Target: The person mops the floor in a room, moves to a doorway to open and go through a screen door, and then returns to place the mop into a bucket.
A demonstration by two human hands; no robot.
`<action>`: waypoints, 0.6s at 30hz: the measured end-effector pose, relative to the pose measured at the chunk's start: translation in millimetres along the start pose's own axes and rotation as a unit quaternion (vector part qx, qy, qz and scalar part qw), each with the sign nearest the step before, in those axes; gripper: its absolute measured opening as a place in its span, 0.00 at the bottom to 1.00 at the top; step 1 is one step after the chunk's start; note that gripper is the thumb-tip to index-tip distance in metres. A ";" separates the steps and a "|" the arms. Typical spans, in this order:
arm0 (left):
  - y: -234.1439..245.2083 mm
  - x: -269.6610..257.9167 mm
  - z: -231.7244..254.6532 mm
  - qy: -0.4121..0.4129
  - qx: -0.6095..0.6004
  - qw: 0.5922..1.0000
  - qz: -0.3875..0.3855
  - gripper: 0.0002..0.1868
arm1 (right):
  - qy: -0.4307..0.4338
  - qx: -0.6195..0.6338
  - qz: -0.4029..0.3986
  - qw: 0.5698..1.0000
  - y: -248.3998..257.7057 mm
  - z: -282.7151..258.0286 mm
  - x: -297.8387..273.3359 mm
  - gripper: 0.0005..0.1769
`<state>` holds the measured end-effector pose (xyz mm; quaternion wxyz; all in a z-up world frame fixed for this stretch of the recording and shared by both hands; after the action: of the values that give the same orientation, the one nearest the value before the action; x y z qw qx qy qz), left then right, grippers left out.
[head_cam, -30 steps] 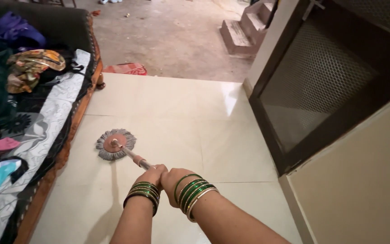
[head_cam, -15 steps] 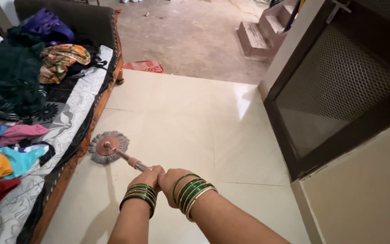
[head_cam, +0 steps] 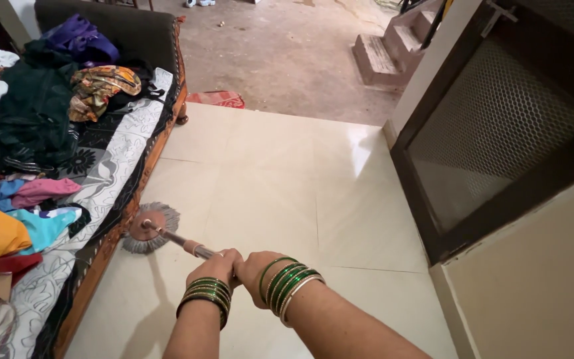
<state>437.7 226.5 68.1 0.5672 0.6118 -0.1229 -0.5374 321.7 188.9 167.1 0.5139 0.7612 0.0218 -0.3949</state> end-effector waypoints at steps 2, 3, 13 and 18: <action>-1.7 -5.1 2.9 -0.010 0.006 1.000 0.012 0.10 | 0.003 0.030 -0.002 1.000 -2.7 -1.1 -5.4 0.34; -3.3 -7.4 4.2 -0.016 0.009 1.000 0.018 0.11 | 0.004 0.045 -0.003 0.999 -3.8 -1.5 -8.4 0.35; -15.4 -15.1 15.6 -0.002 -0.040 0.998 0.044 0.14 | -0.049 0.029 -0.004 0.998 -4.5 2.6 -21.0 0.33; -56.2 30.5 13.4 -0.063 -0.134 0.986 0.079 0.18 | -0.086 0.048 0.002 0.995 6.2 11.8 -22.9 0.29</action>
<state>413.1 214.1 8.8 0.6758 0.4832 -0.1329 -0.5405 301.9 185.0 184.2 0.4770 0.7485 -0.0427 -0.4586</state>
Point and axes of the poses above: each hand's wrist, its own x-axis towards the middle knuckle, its own y-axis out of the back of the hand, z = x × y, the point moved 1 cm from there along x, towards the middle knuckle, and after that the axes turned 7 degrees about x, right-handed, at the moved point
